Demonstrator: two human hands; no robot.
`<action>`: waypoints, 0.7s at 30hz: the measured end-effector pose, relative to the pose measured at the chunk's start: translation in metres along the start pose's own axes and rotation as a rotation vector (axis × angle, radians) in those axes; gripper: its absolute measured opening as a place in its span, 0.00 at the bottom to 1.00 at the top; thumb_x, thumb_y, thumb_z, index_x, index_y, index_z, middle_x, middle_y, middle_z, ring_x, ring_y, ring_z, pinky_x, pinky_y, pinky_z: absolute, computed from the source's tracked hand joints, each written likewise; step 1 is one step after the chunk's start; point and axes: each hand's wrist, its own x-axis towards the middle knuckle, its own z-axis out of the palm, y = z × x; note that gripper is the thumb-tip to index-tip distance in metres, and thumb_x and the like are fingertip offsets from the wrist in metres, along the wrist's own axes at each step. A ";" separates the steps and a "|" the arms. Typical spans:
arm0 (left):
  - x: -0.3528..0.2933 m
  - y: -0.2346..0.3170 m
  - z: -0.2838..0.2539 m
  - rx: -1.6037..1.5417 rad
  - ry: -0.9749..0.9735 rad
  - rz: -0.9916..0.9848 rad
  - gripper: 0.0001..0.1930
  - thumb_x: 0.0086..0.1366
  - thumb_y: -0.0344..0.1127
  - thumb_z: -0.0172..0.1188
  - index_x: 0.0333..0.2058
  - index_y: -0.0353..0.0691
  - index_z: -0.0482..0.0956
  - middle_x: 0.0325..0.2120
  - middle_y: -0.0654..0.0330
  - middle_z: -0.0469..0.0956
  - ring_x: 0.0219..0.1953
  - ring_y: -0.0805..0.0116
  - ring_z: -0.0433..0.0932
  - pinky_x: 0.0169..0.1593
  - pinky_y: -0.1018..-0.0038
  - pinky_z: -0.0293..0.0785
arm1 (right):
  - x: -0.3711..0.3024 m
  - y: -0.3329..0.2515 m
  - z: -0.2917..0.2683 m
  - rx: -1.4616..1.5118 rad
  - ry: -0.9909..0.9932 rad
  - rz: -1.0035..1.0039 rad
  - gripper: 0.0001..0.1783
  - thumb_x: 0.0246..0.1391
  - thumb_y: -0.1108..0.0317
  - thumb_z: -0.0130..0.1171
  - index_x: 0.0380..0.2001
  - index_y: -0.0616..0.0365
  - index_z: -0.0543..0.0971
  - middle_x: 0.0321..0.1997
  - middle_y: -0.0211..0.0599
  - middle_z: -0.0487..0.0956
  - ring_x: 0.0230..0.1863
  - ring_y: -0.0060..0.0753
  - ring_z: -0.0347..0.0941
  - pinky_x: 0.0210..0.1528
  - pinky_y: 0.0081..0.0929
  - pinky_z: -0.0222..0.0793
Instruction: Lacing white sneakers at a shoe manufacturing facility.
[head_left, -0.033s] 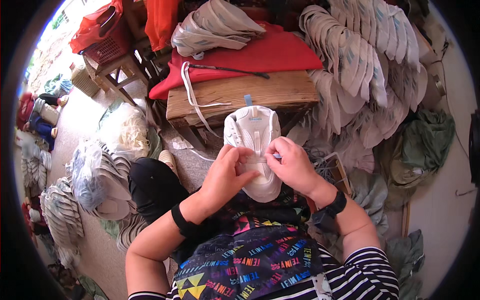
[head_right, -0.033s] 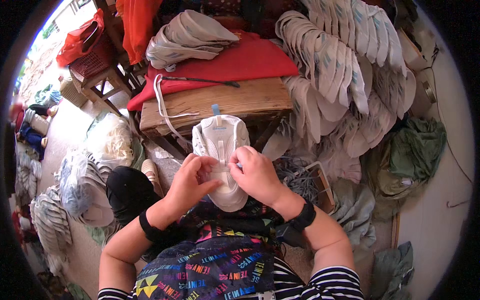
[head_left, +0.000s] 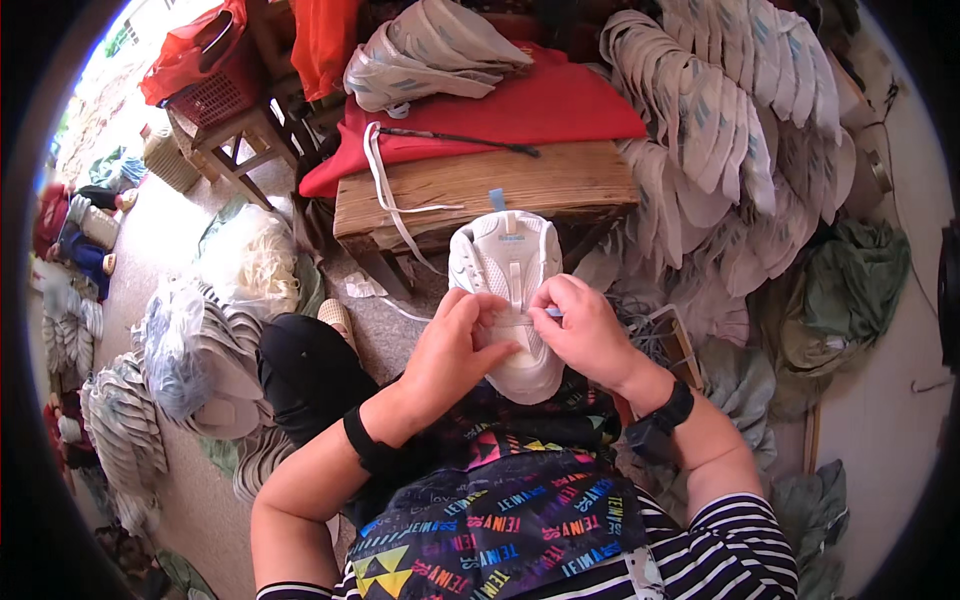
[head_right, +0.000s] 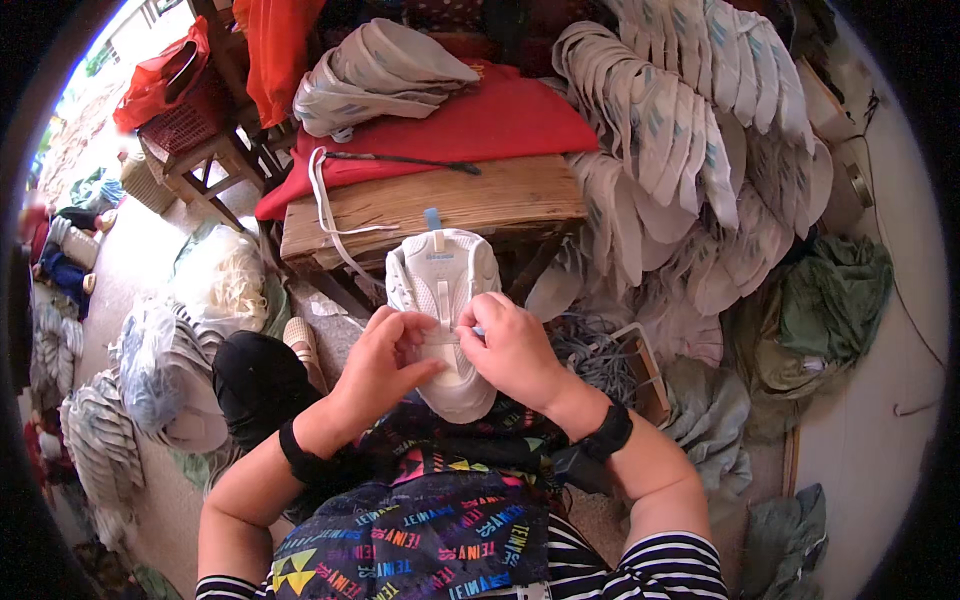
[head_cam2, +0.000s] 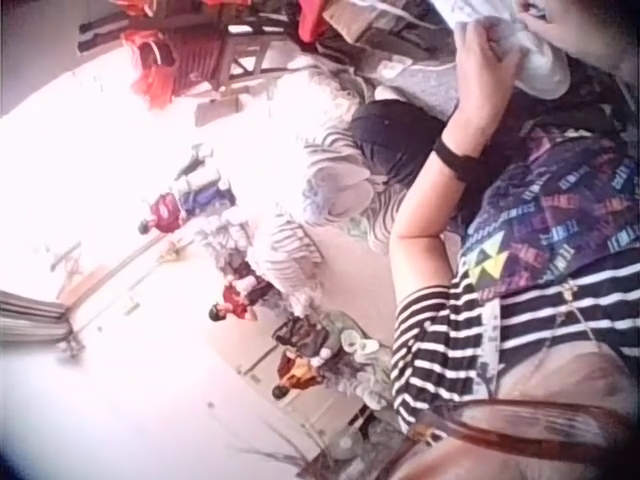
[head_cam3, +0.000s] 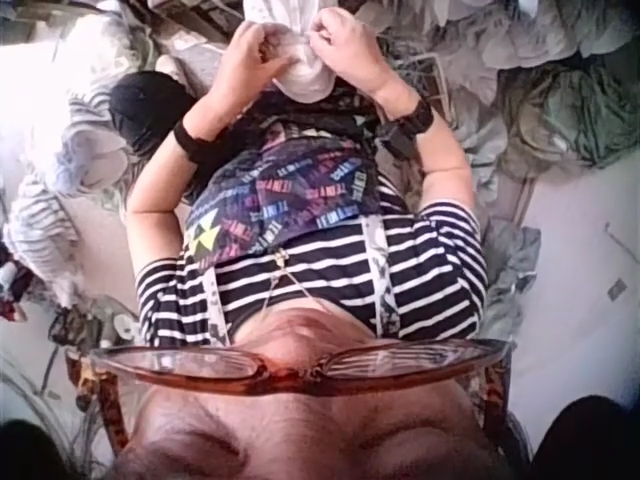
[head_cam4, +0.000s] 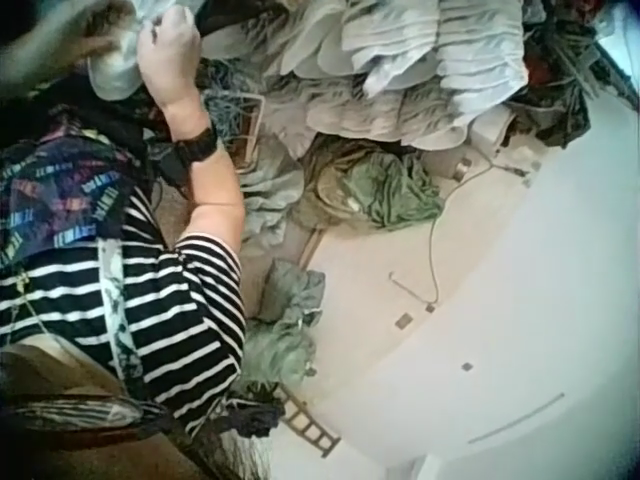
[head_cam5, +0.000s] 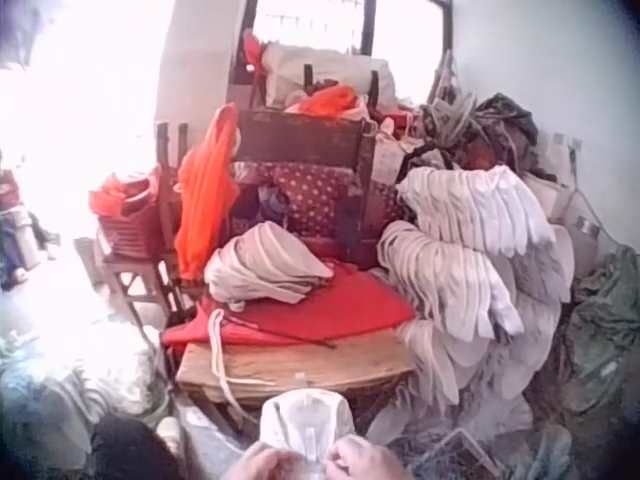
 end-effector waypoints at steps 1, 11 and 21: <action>0.000 0.000 -0.001 -0.019 -0.018 -0.006 0.24 0.49 0.26 0.71 0.46 0.37 0.76 0.32 0.63 0.66 0.30 0.74 0.68 0.35 0.78 0.71 | 0.000 0.000 0.001 0.044 -0.025 0.010 0.06 0.51 0.71 0.59 0.29 0.59 0.72 0.32 0.44 0.75 0.34 0.51 0.74 0.34 0.41 0.70; -0.001 0.001 -0.002 0.059 -0.032 0.008 0.23 0.51 0.30 0.70 0.47 0.38 0.74 0.34 0.58 0.68 0.29 0.66 0.72 0.36 0.73 0.73 | 0.000 -0.005 0.002 -0.037 -0.003 -0.019 0.07 0.52 0.70 0.60 0.30 0.58 0.73 0.32 0.43 0.76 0.35 0.50 0.75 0.34 0.41 0.70; -0.002 0.006 -0.001 0.134 0.077 0.188 0.22 0.52 0.26 0.68 0.47 0.35 0.74 0.40 0.55 0.71 0.31 0.67 0.75 0.36 0.73 0.75 | 0.002 -0.001 -0.002 0.109 0.016 -0.021 0.07 0.52 0.68 0.61 0.32 0.58 0.75 0.31 0.41 0.77 0.35 0.45 0.75 0.35 0.37 0.70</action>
